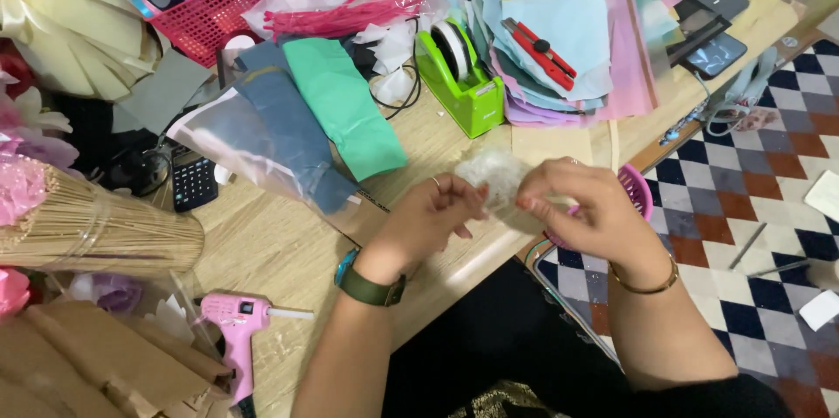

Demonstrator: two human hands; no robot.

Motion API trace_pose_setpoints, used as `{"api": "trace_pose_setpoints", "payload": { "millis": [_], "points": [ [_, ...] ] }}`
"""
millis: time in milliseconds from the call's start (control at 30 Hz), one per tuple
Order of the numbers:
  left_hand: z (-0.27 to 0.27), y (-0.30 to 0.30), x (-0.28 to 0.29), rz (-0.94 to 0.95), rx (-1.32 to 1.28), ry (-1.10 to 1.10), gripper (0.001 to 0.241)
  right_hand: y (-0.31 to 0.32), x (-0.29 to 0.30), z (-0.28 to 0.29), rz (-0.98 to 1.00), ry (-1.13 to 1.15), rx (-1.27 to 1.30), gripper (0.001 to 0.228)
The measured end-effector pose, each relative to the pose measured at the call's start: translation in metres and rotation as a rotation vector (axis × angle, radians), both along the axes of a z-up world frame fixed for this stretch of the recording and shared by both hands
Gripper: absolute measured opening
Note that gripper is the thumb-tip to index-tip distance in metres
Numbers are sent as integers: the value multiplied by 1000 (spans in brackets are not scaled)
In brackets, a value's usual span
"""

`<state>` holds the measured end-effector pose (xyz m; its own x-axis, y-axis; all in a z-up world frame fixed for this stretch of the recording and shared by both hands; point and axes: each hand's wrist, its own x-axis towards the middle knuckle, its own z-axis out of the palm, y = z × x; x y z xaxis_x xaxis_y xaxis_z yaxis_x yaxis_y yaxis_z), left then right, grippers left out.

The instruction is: The person wraps a bouquet of artificial flowers in layers of green and blue paper, securing the layers with a clear adhesive strip. They then fold and tuck the paper edges around the bouquet to create a finished presentation.

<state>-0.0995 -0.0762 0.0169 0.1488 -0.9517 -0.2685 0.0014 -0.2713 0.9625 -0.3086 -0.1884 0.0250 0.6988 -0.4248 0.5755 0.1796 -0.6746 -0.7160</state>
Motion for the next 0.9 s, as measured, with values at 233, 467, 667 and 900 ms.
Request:
{"api": "trace_pose_setpoints", "payload": {
  "millis": [233,467,667,900],
  "points": [
    [34,-49,-10,268,115,-505,59,-59,48,-21,-318,166,612,13],
    [-4,-74,-18,250,92,-995,39,-77,59,-63,-434,493,573,21],
    [-10,-58,-33,-29,-247,-1211,56,-74,53,-58,-472,528,557,23],
    [-19,-58,-37,-179,135,-1146,60,-74,49,-63,-526,695,412,26]
  ]
}}
